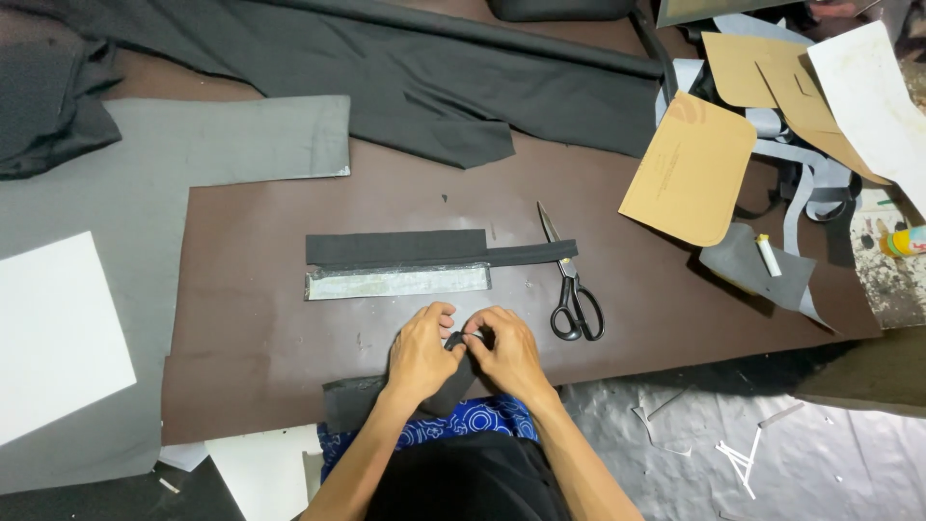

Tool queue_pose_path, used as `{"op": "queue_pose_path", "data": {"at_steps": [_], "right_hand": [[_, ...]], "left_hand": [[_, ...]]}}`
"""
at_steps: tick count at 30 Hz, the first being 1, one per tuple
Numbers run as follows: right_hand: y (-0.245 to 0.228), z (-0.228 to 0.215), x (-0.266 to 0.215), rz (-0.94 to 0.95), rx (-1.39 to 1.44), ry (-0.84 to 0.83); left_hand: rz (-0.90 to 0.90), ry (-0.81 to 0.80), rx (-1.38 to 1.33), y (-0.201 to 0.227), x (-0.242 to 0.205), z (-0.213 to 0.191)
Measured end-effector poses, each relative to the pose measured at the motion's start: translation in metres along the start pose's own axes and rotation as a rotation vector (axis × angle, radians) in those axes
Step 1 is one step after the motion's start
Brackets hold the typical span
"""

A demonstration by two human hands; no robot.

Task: Folding and pressing a strip of black leather material onto an adhesive surface to assemble a component.

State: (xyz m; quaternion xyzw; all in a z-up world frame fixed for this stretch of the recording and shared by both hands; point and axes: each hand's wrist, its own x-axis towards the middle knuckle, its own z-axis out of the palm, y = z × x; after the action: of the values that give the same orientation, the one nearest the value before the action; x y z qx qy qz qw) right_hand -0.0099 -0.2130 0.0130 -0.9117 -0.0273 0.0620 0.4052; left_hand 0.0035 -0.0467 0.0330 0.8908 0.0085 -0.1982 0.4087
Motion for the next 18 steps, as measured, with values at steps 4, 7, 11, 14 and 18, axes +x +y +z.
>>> {"op": "queue_pose_path", "data": {"at_steps": [4, 7, 11, 14, 18], "right_hand": [[-0.014, -0.014, -0.009, 0.098, 0.247, -0.012], [-0.025, -0.025, -0.013, 0.145, 0.483, -0.025], [-0.032, -0.036, -0.015, 0.149, 0.578, -0.066], [-0.038, -0.039, -0.015, 0.135, 0.616, -0.068], [-0.029, -0.032, -0.015, 0.146, 0.762, -0.082]], "left_hand": [[0.075, -0.013, -0.301, -0.008, -0.007, -0.005], [0.052, -0.031, -0.664, -0.009, -0.017, -0.012], [0.027, -0.002, -0.782, -0.003, -0.027, -0.025], [0.006, 0.029, -0.804, 0.004, -0.035, -0.032], [-0.002, 0.122, -0.865, 0.007, -0.040, -0.038]]}}
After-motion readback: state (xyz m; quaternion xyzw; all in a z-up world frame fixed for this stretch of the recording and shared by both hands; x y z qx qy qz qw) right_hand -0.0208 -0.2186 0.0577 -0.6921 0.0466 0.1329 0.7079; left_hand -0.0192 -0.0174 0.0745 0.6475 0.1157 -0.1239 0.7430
